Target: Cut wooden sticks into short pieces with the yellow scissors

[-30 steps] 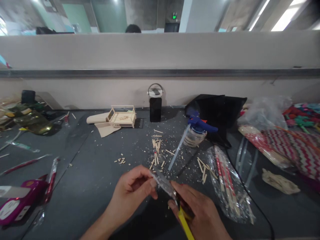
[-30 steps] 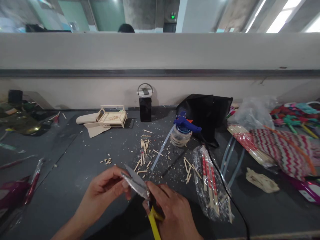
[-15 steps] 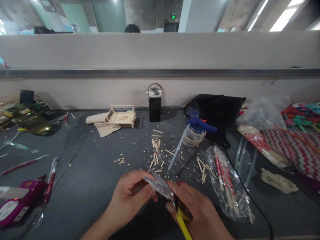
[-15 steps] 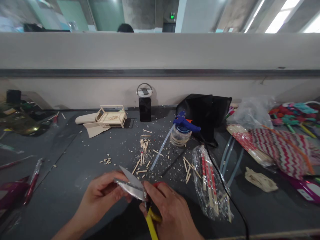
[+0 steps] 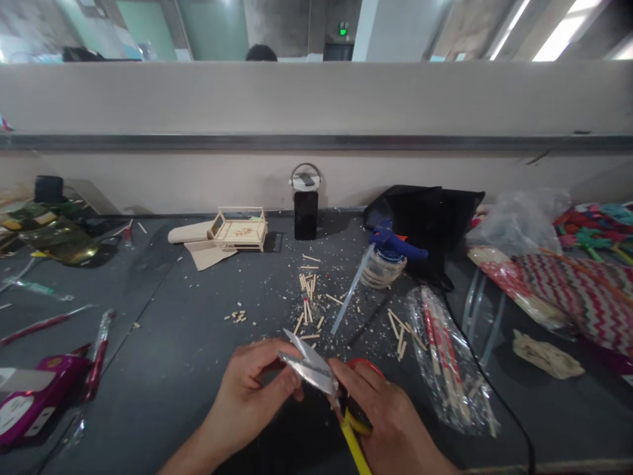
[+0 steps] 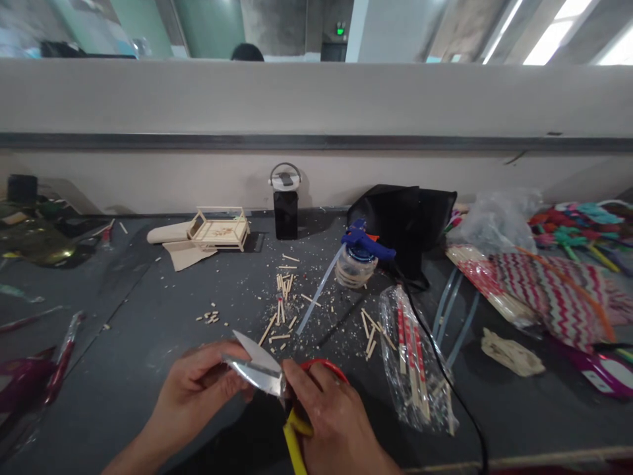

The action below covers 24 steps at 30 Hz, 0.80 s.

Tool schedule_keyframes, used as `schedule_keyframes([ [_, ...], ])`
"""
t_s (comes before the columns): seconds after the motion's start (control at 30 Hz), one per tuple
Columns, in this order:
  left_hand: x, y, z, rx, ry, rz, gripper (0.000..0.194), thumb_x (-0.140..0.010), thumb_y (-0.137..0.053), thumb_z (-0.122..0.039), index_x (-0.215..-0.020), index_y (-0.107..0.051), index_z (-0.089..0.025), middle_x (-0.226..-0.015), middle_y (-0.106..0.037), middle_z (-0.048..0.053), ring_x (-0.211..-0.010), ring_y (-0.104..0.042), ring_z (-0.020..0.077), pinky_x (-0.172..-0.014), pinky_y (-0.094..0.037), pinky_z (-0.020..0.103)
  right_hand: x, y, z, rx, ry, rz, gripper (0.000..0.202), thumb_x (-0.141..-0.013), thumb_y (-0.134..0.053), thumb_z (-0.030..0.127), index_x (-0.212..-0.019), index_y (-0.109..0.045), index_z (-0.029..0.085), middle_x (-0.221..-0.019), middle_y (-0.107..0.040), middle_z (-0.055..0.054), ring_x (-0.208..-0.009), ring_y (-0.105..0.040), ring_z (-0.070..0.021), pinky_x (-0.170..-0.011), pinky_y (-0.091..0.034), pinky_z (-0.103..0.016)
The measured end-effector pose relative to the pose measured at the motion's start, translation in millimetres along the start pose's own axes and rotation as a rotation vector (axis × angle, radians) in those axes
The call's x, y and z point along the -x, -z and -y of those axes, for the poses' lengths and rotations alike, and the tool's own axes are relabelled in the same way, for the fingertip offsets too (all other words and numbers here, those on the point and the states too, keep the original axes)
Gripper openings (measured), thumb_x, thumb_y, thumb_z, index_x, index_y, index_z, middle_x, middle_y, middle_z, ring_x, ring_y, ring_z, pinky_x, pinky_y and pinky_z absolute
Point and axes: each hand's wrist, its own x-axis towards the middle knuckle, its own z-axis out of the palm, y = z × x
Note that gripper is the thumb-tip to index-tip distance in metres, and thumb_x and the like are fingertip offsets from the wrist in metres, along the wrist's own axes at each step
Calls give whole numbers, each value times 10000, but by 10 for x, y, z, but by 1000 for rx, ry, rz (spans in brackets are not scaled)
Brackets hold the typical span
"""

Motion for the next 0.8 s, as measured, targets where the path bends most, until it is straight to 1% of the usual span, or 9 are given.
schedule_keyframes([
  [0.07, 9, -4, 14, 21, 40, -5, 98, -846, -645, -238, -801, -710, -178, -648, -641, 8, -554, -629, 126, -538, -503, 219, 8, -37, -1, -69, -17, 11, 539, -754, -507, 70, -1282, -567, 159, -970, -716, -129, -832, -701, -245, -705, -597, -349],
  [0.13, 18, -9, 28, 39, 95, -7, 128, -845, -648, -263, -768, -693, -172, -621, -634, 0, -544, -630, 125, -537, -497, 220, 12, -59, 3, -165, -44, 19, 457, -820, -493, 109, -1265, -583, 159, -974, -724, -130, -811, -705, -224, -698, -593, -314],
  [0.23, 33, -3, 46, 78, 187, -26, 162, -845, -644, -319, -789, -671, -169, -568, -633, -16, -513, -634, 131, -536, -491, 233, 6, -37, -7, -254, -98, -53, 327, -900, -504, 214, -1200, -626, 173, -899, -735, -93, -723, -694, -188, -652, -579, -262],
  [0.3, 45, 15, 50, 93, 244, -53, 190, -855, -625, -349, -812, -668, -170, -545, -637, -23, -503, -634, 134, -560, -497, 247, 3, -5, -29, -286, -196, -128, 268, -898, -552, 288, -1124, -659, 192, -786, -718, -40, -619, -659, -159, -578, -557, -226],
  [0.4, 62, 48, 44, 100, 294, -91, 221, -866, -605, -374, -818, -678, -170, -538, -649, -23, -524, -631, 135, -618, -505, 268, 29, -2, -66, -383, -379, -206, 263, -873, -589, 370, -1054, -682, 204, -648, -658, 16, -465, -570, -121, -441, -488, -189],
  [0.53, 79, 46, 24, 109, 318, -87, 245, -893, -570, -382, -845, -677, -166, -528, -650, -22, -527, -609, 124, -652, -485, 269, 144, -128, -80, -493, -423, -255, 248, -829, -624, 384, -983, -715, 213, -656, -668, 10, -510, -594, -137, -488, -506, -194],
  [0.63, 85, 34, 15, 132, 336, -70, 260, -911, -535, -384, -849, -659, -165, -539, -628, -28, -509, -598, 120, -614, -474, 261, 250, -218, -72, -518, -442, -272, 253, -827, -627, 398, -980, -724, 222, -662, -682, 3, -550, -618, -152, -518, -517, -188],
  [0.7, 84, 77, 46, 73, 333, -86, 261, -909, -526, -385, -833, -649, -168, -572, -617, -28, -507, -597, 120, -584, -472, 257, 305, -237, -65, -516, -458, -285, 282, -829, -625, 421, -1012, -719, 229, -656, -675, 5, -534, -606, -150, -506, -507, -185],
  [0.8, 72, 285, 200, -241, 242, -210, 227, -881, -547, -382, -852, -655, -185, -608, -623, -23, -527, -603, 136, -564, -474, 258, 343, -229, -57, -503, -492, -298, 308, -821, -630, 447, -1024, -717, 234, -639, -642, 12, -503, -561, -137, -481, -478, -187],
])
